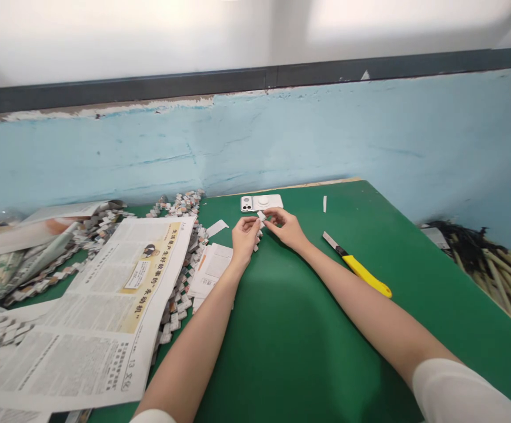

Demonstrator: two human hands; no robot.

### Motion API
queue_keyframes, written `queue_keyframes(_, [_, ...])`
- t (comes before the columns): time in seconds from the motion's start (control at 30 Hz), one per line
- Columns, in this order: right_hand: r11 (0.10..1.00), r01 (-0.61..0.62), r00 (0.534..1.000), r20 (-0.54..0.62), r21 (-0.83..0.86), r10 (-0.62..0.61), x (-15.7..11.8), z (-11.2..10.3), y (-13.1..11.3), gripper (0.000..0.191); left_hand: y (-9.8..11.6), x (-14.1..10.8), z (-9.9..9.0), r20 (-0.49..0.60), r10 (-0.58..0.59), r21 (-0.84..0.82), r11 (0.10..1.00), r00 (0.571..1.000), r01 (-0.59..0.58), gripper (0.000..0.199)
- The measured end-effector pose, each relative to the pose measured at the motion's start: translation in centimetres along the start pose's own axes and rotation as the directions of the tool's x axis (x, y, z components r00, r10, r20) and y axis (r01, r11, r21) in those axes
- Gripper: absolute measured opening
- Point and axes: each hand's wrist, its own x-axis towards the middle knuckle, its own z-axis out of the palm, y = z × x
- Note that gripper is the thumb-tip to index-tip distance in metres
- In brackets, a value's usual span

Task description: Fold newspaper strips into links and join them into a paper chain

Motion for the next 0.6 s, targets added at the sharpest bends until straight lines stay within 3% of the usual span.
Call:
queue_keyframes(0.37, [0.973, 0.11, 0.994, 0.0, -0.203, -0.112, -0.52, 0.31, -0.7, 0.028, -0.34, 0.34, -0.15, 0.005, 0.088, 0.036, 0.995, 0.996, -0.088, 0.034])
queue_keyframes(0.6, [0.962, 0.15, 0.988, -0.007, -0.227, -0.156, -0.65, 0.34, -0.77, 0.025, -0.2, 0.22, -0.05, -0.01, 0.106, 0.057, 0.993, 0.994, -0.106, 0.029])
